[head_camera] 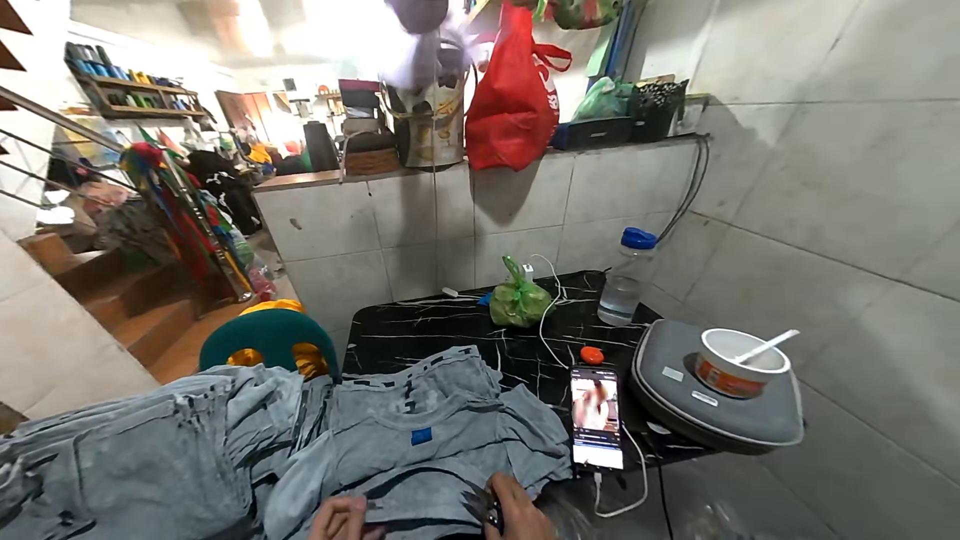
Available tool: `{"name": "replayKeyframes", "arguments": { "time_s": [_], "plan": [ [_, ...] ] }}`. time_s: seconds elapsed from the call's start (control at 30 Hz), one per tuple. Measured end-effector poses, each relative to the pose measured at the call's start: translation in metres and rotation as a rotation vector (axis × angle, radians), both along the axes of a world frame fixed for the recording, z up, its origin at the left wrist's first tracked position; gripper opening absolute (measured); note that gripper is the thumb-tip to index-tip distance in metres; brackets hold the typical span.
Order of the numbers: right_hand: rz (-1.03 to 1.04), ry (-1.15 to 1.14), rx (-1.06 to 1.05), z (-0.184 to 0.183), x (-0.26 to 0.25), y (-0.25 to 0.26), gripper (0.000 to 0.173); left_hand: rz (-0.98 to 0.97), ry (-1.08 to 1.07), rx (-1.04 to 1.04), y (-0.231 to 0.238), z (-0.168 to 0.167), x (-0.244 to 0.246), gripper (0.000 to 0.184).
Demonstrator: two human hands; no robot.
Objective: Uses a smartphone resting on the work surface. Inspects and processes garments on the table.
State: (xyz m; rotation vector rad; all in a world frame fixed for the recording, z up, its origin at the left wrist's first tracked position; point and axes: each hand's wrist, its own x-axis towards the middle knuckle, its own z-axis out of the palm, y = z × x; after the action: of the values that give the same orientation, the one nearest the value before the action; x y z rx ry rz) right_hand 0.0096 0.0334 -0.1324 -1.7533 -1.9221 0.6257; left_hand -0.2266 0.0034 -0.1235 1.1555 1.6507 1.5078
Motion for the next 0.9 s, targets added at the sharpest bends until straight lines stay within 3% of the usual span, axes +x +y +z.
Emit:
{"name": "replayKeyframes", "arguments": {
  "time_s": [0.1,0.2,0.4,0.57,0.63,0.77,0.9],
  "plan": [
    [0.01,-0.033,-0.058,0.001,0.002,0.0,0.033,0.125,-0.441,0.048,0.011,-0.01,0.004,0.011],
    [0.028,-0.036,-0.077,0.008,0.002,0.001,0.035,0.152,-0.618,0.038,0.017,-0.016,0.009,0.009],
    [0.25,0.266,0.14,0.007,-0.019,0.007,0.031,-0.069,-0.29,0.166,0.01,-0.021,0.014,0.025],
    [0.453,0.698,0.042,-0.008,-0.055,0.016,0.03,-0.216,-0.11,0.186,0.002,-0.023,0.017,0.069],
    [0.446,0.753,0.024,-0.009,-0.063,0.014,0.026,-0.174,-0.041,0.205,0.0,-0.026,0.015,0.065],
    [0.433,0.796,0.017,-0.011,-0.067,0.007,0.026,-0.09,0.121,0.401,0.002,-0.046,0.01,0.019],
    [0.41,0.708,0.072,-0.014,-0.064,0.007,0.028,-0.101,0.095,0.436,0.0,-0.045,0.011,0.011]
  ]
}}
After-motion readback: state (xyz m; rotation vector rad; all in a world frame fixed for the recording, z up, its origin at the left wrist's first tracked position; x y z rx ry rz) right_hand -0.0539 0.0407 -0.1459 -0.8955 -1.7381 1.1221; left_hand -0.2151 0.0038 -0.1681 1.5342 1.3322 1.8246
